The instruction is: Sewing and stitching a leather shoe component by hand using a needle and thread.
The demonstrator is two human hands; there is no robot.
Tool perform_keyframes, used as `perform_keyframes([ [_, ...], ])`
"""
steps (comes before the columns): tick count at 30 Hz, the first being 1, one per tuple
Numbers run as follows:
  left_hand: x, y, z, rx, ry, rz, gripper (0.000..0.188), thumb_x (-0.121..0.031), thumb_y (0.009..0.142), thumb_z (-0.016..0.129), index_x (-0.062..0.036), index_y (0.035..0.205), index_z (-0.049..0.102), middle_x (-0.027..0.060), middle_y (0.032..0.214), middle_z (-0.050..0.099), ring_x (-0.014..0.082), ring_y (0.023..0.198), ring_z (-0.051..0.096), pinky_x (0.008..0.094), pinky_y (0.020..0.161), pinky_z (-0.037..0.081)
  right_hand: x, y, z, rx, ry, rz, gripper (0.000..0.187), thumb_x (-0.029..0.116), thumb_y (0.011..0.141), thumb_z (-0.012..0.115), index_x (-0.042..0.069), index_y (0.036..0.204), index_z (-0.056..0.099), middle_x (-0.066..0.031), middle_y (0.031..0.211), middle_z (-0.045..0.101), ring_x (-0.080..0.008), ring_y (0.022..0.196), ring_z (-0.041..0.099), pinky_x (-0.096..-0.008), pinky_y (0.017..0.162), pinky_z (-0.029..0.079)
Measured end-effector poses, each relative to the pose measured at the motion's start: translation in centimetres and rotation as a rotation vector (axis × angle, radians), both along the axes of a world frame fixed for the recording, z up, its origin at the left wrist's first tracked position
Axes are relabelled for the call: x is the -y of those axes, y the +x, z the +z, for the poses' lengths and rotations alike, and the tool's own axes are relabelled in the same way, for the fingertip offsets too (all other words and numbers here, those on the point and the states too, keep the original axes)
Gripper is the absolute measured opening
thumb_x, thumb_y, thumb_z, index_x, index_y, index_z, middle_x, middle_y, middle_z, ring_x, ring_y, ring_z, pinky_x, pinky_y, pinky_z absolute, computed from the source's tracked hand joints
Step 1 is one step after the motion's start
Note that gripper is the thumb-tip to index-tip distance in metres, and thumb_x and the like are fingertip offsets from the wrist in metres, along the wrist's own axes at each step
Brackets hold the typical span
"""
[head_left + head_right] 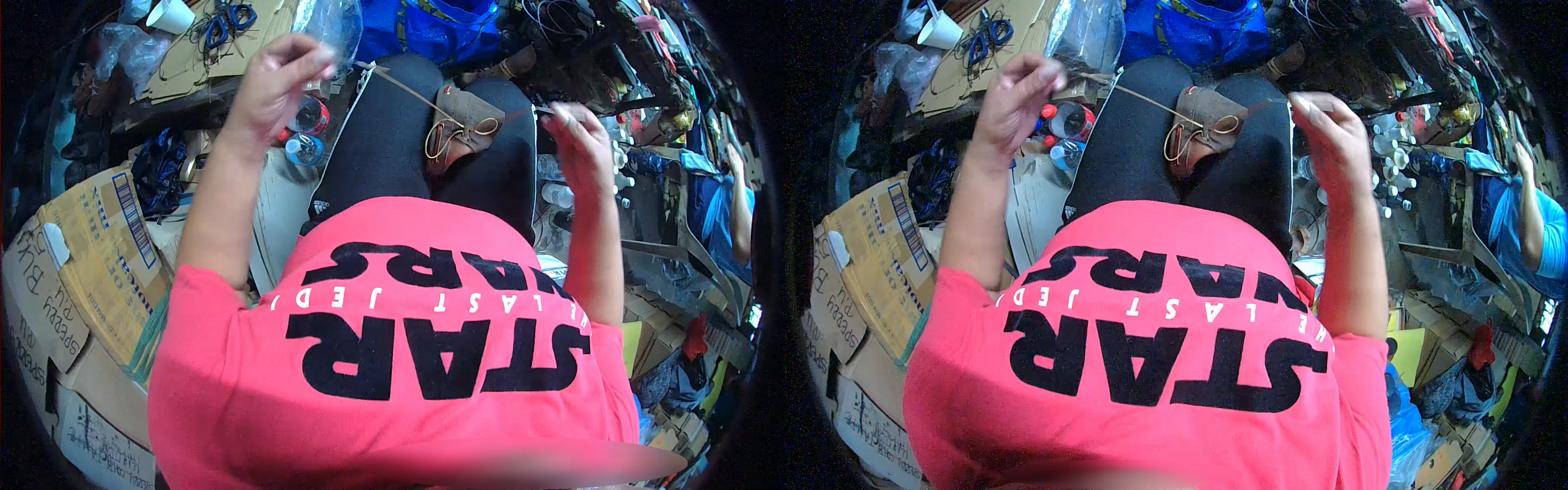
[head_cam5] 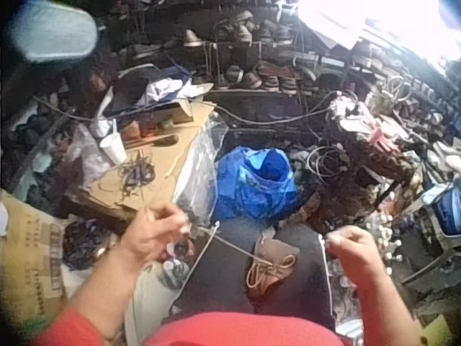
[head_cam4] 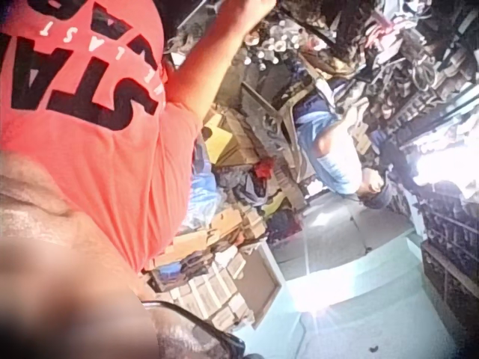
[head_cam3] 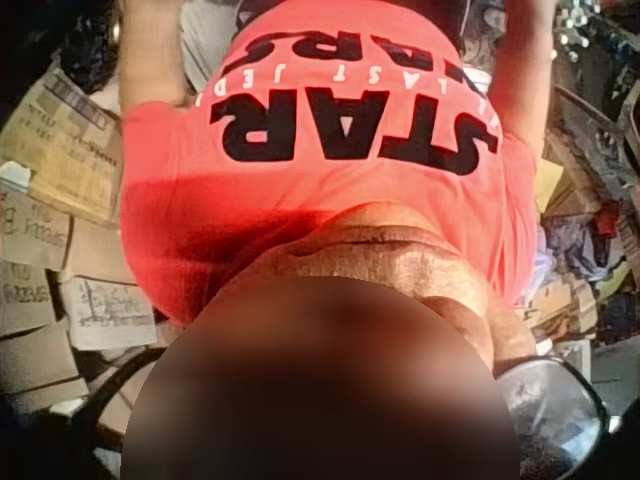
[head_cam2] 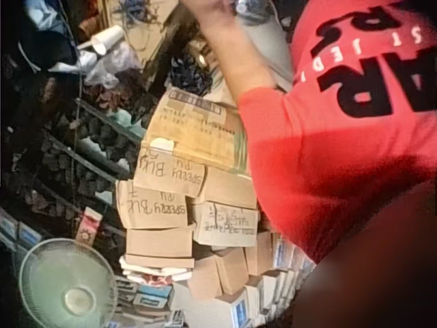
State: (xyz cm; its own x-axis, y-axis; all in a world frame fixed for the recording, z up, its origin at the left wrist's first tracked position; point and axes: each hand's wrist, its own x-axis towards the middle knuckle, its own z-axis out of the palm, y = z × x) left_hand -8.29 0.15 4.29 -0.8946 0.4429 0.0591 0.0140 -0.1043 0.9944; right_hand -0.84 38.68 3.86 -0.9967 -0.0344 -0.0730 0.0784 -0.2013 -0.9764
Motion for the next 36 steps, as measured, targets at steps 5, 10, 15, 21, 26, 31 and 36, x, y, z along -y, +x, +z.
perform_keyframes([
  [5,-6.1,1.4,1.9,0.397,0.683,0.004,0.009,-0.016,0.093,0.052,-0.0098,0.088,0.057,0.0055,0.077,0.059,0.0144,0.072,0.056,0.0321,0.064,0.045,5.5,-1.4,0.1,0.013,-0.518,0.085,0.017,0.022,0.094,0.052,0.006,0.096,0.055,-0.0084,0.088,0.061,-0.0173,0.078,0.06,-0.0322,0.074,0.049],
  [10,5.0,-0.7,-2.3,0.332,0.524,0.174,0.016,-0.014,0.094,0.047,-0.0141,0.079,0.052,-0.0051,0.06,0.038,0.0055,0.051,0.035,0.0191,0.046,0.029,-4.9,1.6,0.7,0.021,0.199,-0.476,0.017,0.026,0.091,0.058,0.01,0.087,0.056,0.0042,0.064,0.045,-0.0046,0.053,0.038,-0.0198,0.049,0.03],
  [15,-0.6,0.4,-2.2,-0.122,-0.218,0.127,0.01,-0.017,0.09,0.057,-0.0097,0.096,0.062,-0.0065,0.081,0.054,0.0019,0.069,0.045,0.0172,0.061,0.035,-4.2,1.8,0.4,0.098,0.511,-0.243,0.02,0.027,0.086,0.065,0.008,0.084,0.057,0.0052,0.067,0.045,-0.004,0.06,0.039,-0.0192,0.054,0.033],
  [21,-11.3,-4.5,-1.4,-0.671,-0.9,-0.548,0.055,-0.033,0.071,0.073,-0.0176,0.122,0.058,0.0158,0.11,0.061,0.0321,0.101,0.057,0.0389,0.088,0.044,3.1,-3.0,1.0,-0.087,1.089,0.208,0.046,0.034,0.067,0.08,0.003,0.092,0.057,-0.006,0.068,0.053,-0.0144,0.065,0.053,-0.0299,0.06,0.043],
  [26,-13.8,-6.0,-2.1,-0.601,-1.005,-0.684,0.065,-0.036,0.063,0.078,-0.0156,0.121,0.058,0.0161,0.109,0.062,0.0331,0.102,0.058,0.0385,0.087,0.045,4.3,-2.9,1.1,-0.025,1.285,0.211,0.049,0.033,0.061,0.083,0.004,0.093,0.058,-0.014,0.071,0.06,-0.0282,0.072,0.062,-0.037,0.063,0.047],
  [31,-15.0,-5.1,-3.3,-0.553,-0.845,-0.678,0.058,-0.032,0.057,0.081,-0.0081,0.106,0.062,0.0155,0.094,0.064,0.0328,0.092,0.06,0.0379,0.08,0.046,4.4,-2.1,0.4,-0.005,1.297,0.13,0.044,0.027,0.062,0.082,0.004,0.089,0.056,-0.0188,0.081,0.064,-0.034,0.081,0.063,-0.0389,0.071,0.048],
  [36,-16.3,-4.2,-4.3,-0.644,-0.754,-0.462,0.044,-0.029,0.054,0.081,-0.0035,0.083,0.06,0.0144,0.083,0.062,0.0301,0.079,0.06,0.0379,0.066,0.046,3.3,-1.4,-1.1,-0.015,1.141,0.076,0.043,0.022,0.067,0.078,0.004,0.1,0.058,-0.0165,0.089,0.062,-0.029,0.084,0.062,-0.036,0.073,0.048],
])
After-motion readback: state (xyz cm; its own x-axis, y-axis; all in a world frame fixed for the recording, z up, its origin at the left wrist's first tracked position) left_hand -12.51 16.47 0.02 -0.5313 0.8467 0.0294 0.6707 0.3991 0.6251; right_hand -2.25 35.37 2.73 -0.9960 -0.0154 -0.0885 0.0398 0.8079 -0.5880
